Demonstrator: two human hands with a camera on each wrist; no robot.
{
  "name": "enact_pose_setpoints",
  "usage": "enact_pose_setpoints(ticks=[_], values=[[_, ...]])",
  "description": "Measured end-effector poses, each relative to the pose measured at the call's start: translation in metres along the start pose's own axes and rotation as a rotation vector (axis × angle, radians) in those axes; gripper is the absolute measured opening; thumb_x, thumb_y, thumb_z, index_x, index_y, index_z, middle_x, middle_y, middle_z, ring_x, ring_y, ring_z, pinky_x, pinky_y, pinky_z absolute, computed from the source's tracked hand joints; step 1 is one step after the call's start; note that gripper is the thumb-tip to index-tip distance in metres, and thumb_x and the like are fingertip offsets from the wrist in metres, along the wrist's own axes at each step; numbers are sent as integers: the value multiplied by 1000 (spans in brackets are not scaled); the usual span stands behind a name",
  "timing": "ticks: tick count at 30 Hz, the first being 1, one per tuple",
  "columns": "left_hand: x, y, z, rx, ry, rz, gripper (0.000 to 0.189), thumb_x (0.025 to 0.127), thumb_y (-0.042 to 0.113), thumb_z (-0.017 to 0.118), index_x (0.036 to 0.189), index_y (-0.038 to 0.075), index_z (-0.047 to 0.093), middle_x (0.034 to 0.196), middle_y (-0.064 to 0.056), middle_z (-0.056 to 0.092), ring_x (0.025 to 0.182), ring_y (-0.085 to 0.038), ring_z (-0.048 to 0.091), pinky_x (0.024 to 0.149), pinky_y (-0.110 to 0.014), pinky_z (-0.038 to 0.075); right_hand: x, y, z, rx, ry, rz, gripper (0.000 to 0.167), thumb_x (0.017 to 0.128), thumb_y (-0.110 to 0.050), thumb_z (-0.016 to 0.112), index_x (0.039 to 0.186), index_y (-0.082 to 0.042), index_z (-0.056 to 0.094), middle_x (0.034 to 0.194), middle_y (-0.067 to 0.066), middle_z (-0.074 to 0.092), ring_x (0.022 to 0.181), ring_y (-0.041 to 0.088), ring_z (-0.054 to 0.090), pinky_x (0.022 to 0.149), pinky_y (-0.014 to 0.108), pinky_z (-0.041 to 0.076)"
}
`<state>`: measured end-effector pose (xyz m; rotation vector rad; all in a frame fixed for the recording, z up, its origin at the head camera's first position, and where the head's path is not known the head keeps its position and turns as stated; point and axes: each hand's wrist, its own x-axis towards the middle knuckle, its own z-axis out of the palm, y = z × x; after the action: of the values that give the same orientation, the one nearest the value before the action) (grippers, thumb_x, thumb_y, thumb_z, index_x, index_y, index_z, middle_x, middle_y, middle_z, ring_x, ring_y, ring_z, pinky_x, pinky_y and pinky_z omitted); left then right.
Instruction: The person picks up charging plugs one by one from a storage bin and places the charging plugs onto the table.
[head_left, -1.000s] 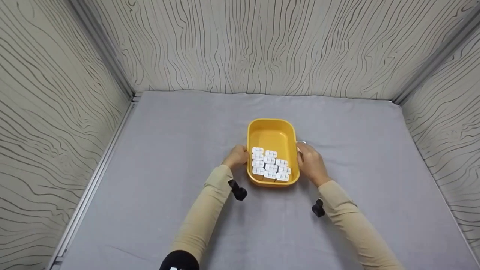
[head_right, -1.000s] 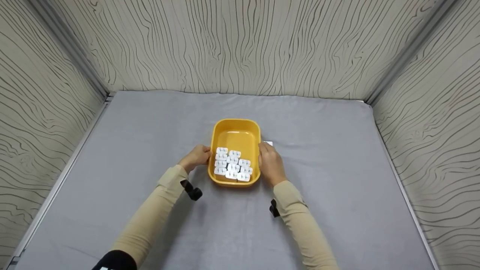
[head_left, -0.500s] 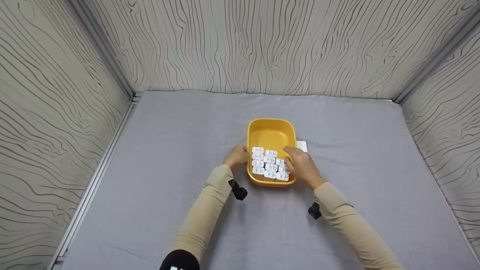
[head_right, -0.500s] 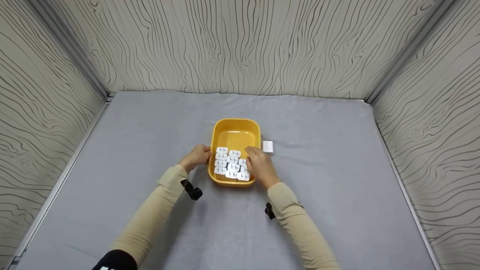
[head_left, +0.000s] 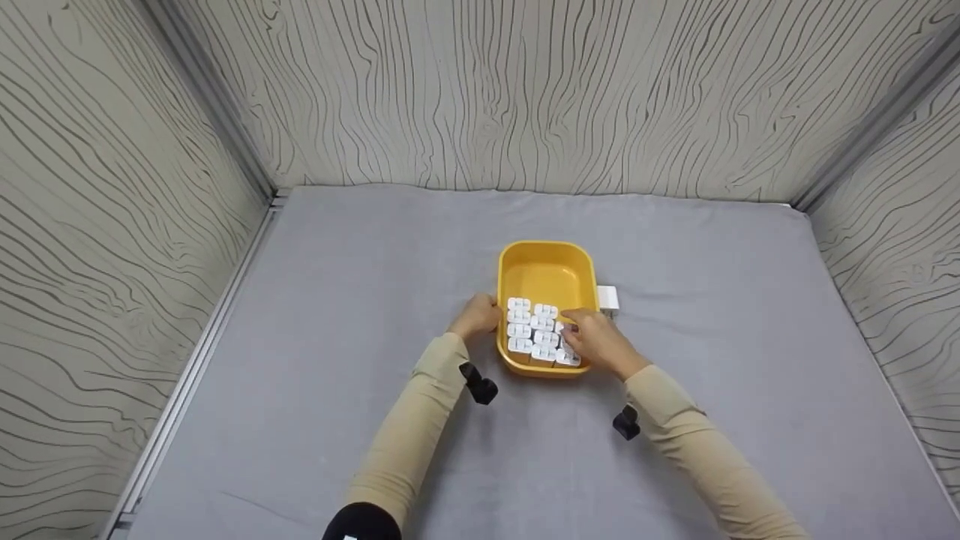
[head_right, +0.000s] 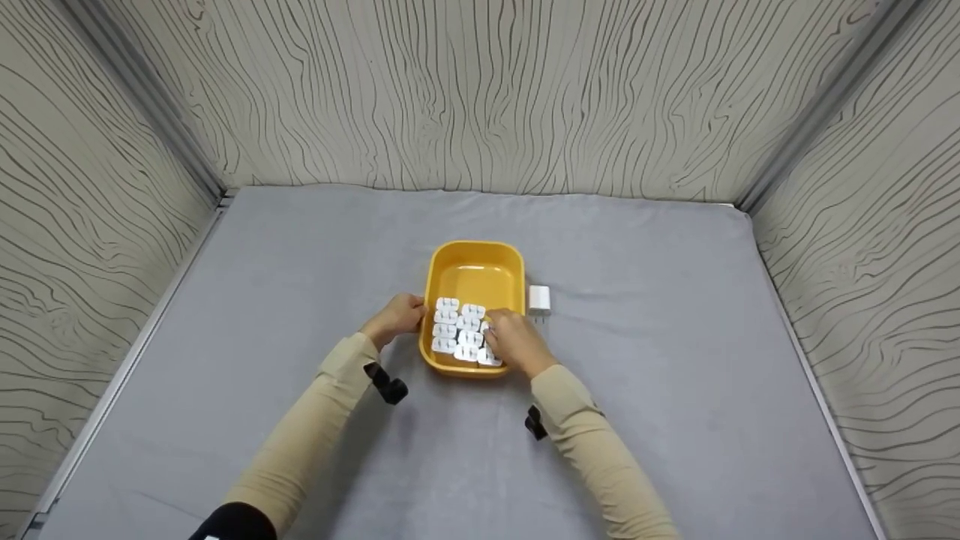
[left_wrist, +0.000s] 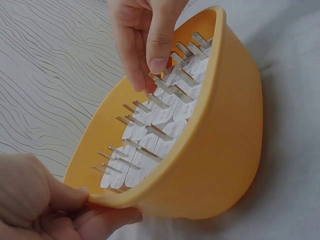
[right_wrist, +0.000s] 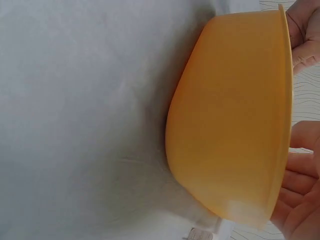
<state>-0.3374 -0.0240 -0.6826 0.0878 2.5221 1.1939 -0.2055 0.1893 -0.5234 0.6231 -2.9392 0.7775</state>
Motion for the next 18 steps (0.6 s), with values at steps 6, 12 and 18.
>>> enact_pose_setpoints(ticks=[6, 12, 18], values=[[-94, 84, -54, -77, -46, -18, 25, 88, 2, 39, 79, -1, 62, 62, -3, 49, 53, -11, 44, 51, -21, 37, 4, 0, -2, 7, -97, 46, 36, 90, -8, 58, 119, 13, 59, 118, 31, 64, 113, 45, 61, 99, 52, 48], [-136, 119, -71, -55, -19, -48, 23, 92, 0, 39, 83, -5, 59, 61, 1, 43, 51, -7, 37, 51, -17, 32, 8, -2, -3, -6, -183, 80, 35, 91, -9, 55, 119, 12, 59, 115, 29, 65, 107, 39, 63, 96, 51, 49], [-138, 121, -73, -115, -43, -63, 23, 93, 0, 39, 76, 1, 55, 60, 2, 42, 53, -9, 42, 52, -20, 36, 12, -3, -3, -27, -224, 73, 21, 91, -8, 55, 103, 7, 64, 98, 22, 69, 89, 32, 64, 85, 49, 52]])
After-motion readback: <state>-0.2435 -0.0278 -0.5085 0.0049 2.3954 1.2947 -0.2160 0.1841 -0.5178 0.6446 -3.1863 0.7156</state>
